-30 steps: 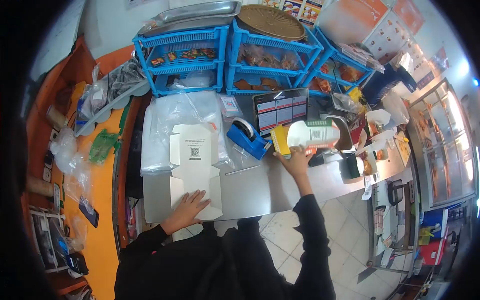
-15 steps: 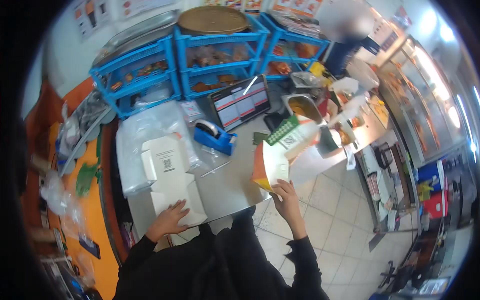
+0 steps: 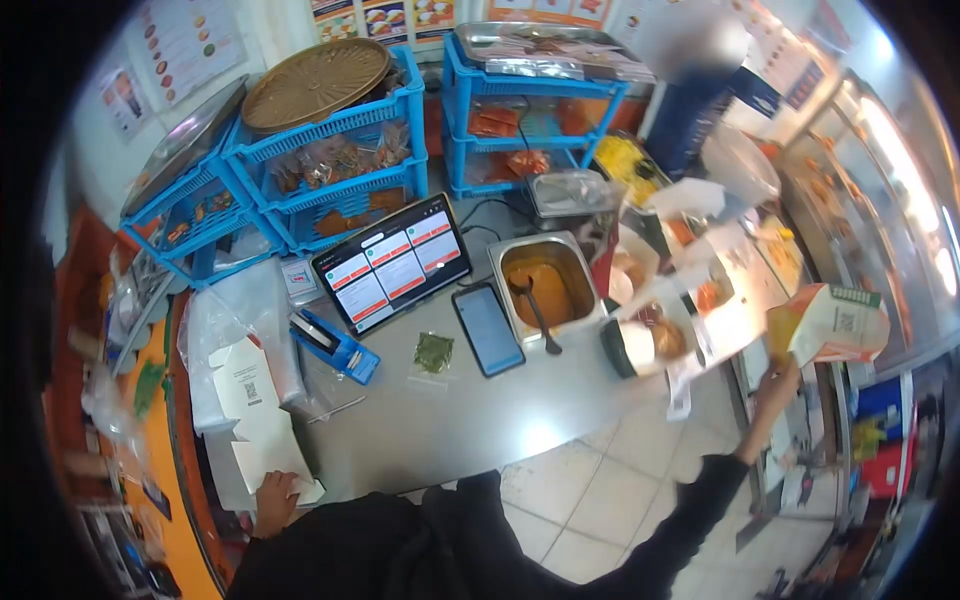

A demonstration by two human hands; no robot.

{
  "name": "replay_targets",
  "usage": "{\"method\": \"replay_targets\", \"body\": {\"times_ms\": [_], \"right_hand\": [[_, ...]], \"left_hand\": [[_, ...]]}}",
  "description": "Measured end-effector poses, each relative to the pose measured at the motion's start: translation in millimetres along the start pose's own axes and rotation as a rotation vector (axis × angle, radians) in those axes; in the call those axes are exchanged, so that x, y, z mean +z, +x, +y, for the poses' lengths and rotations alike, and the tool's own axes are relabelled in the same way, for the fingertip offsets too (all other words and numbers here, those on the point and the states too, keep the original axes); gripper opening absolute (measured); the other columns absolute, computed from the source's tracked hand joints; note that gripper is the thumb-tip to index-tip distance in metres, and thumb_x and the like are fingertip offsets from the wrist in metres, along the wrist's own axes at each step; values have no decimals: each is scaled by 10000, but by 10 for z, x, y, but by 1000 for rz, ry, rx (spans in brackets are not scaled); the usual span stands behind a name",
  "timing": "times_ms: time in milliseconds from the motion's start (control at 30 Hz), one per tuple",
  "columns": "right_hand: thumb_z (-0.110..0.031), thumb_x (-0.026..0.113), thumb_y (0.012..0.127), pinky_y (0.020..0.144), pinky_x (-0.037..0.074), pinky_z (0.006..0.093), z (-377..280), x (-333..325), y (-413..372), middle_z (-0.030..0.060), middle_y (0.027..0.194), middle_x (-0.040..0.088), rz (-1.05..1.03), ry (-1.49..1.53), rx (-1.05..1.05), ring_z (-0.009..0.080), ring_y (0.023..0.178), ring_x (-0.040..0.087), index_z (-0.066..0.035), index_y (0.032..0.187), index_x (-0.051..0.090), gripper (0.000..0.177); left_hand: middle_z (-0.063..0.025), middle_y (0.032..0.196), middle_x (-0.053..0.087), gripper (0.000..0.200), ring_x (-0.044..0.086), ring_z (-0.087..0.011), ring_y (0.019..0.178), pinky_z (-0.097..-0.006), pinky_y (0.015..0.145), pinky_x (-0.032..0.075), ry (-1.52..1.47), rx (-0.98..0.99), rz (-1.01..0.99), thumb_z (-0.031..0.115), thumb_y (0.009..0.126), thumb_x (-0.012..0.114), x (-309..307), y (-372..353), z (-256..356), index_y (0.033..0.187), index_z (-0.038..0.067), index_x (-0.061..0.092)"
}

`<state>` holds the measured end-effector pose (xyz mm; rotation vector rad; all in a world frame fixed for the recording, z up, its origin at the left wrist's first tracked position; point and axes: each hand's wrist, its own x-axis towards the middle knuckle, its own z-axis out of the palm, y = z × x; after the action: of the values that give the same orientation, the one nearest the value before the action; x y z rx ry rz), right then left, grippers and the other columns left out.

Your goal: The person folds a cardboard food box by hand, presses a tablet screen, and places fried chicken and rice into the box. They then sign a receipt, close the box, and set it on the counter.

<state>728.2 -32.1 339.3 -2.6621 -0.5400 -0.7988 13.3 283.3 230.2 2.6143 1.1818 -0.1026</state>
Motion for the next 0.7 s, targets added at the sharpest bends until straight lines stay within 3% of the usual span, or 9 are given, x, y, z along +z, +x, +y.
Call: {"method": "replay_targets", "body": {"times_ms": [67,133,167,200,267,367,533,600,700], "right_hand": [[-138,591,694,814,352,400,365,508,849,237,1073,433,-62,73,-44,356,984,432,-45,1139,384,500],[-190,623,668,862,301,453,343,830,1256,233,1202,306,180,-170,-277,389,1070,342,-119,1229,262,671],[-312,614,660,904,246,483,389,971,1451,209,1276,207,-1,-270,-92,415,1144,220,-130,1269,176,772],[-364,610,658,921,233,460,276,1027,1529,235,1242,251,-39,-306,88,402,1136,249,-119,1255,224,752],[-353,585,690,931,228,440,438,1342,1603,241,1218,284,48,-132,-127,391,1132,260,-73,1235,256,695],[-296,566,729,880,300,392,-120,1257,1093,201,1150,384,230,65,-284,351,1076,339,-15,1151,379,540],[-145,535,763,869,315,332,-1002,819,-125,158,1081,457,-7,469,-164,268,1008,432,20,1086,428,378],[-119,525,768,856,321,309,-1564,401,-589,141,1064,467,-126,697,-155,243,990,443,20,1068,439,342],[-75,520,759,828,338,310,-2101,104,-1150,126,1012,503,-225,768,-233,238,958,460,-8,1030,468,284]], "left_hand": [[-89,845,473,362,458,-265,828,-352,669,400,18,-167,-11,122,564,596,95,7,120,910,89,497],[-89,842,470,381,460,-275,820,-363,667,401,17,-179,61,111,555,601,127,16,215,921,98,494],[-88,852,472,377,460,-276,824,-362,668,403,3,-224,46,90,560,589,75,51,276,926,99,496],[-88,863,474,375,459,-278,828,-361,669,405,-10,-263,29,69,566,577,40,47,312,931,100,497],[-92,841,481,340,469,-279,804,-363,655,408,-19,-263,76,47,581,559,80,-3,283,914,94,506],[-99,779,490,270,488,-283,747,-362,625,413,-81,-266,196,12,608,531,97,-65,265,869,76,522],[-106,706,503,140,511,-285,670,-356,586,415,-222,-261,518,21,667,510,55,-23,259,804,45,525],[-102,727,525,114,523,-276,684,-351,586,419,-240,-235,532,74,684,529,-23,44,226,795,51,522],[-105,714,540,124,525,-275,664,-349,578,420,-200,-86,286,174,702,555,-26,225,60,738,59,525]]}}
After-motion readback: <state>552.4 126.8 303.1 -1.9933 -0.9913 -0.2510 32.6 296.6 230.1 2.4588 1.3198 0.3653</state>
